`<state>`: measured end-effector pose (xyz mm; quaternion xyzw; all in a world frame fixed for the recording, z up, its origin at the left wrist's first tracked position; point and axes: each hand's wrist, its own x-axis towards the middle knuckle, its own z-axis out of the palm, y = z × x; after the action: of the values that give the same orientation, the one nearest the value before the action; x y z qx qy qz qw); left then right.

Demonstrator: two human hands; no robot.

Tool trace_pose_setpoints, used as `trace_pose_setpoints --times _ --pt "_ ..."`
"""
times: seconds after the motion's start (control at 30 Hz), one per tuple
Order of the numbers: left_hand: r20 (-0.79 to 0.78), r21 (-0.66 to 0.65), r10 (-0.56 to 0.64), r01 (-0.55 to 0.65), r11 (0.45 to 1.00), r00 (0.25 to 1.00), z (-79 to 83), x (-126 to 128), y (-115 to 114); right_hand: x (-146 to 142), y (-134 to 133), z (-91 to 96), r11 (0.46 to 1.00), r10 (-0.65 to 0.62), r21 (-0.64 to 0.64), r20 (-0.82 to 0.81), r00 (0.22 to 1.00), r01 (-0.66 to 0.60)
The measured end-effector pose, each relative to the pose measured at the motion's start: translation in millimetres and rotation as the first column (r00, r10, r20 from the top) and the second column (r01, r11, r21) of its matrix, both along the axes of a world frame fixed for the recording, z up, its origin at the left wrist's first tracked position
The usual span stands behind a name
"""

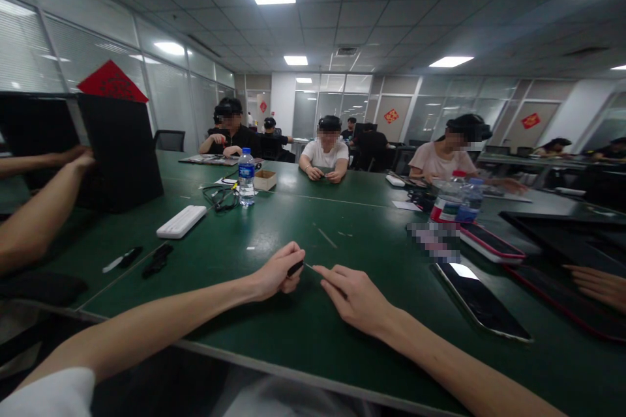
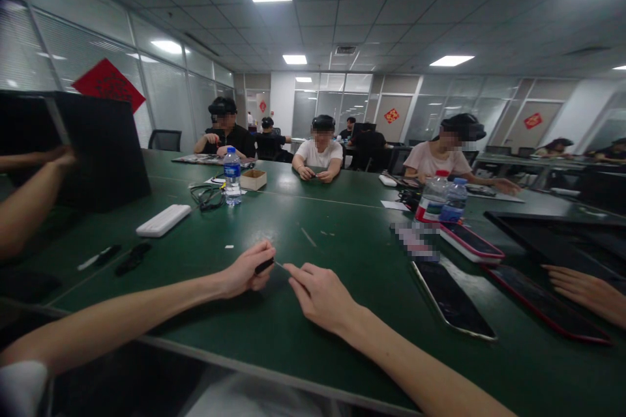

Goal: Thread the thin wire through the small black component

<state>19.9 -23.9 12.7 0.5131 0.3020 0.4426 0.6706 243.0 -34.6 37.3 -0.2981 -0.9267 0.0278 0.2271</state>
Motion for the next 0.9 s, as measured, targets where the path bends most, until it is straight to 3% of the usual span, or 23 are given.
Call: trace_pose_setpoints --times 0.23,0.63,0.73,0.9 --pt "0.006 -0.045 -0.131 0.131 0.99 0.991 4.0 -4 -1 3 3 4.8 0.996 0.062 -0.061 0.012 0.998 -0.061" --pt "-0.055 -0.059 -0.325 0.322 0.945 0.944 10.3 -15 1 4 2 9.3 0.992 0.122 -0.027 0.053 0.991 -0.121" --pt "-0.101 -0.031 -0.289 0.287 0.957 0.952 7.1 -13 2 4 3 6.8 0.997 0.078 -0.018 0.098 0.992 -0.076" --pt "-0.232 0.171 0.0 0.041 0.984 0.973 -4.2 -5 3 -3 -2 2.8 0.995 -0.096 -0.021 0.152 0.984 0.1"
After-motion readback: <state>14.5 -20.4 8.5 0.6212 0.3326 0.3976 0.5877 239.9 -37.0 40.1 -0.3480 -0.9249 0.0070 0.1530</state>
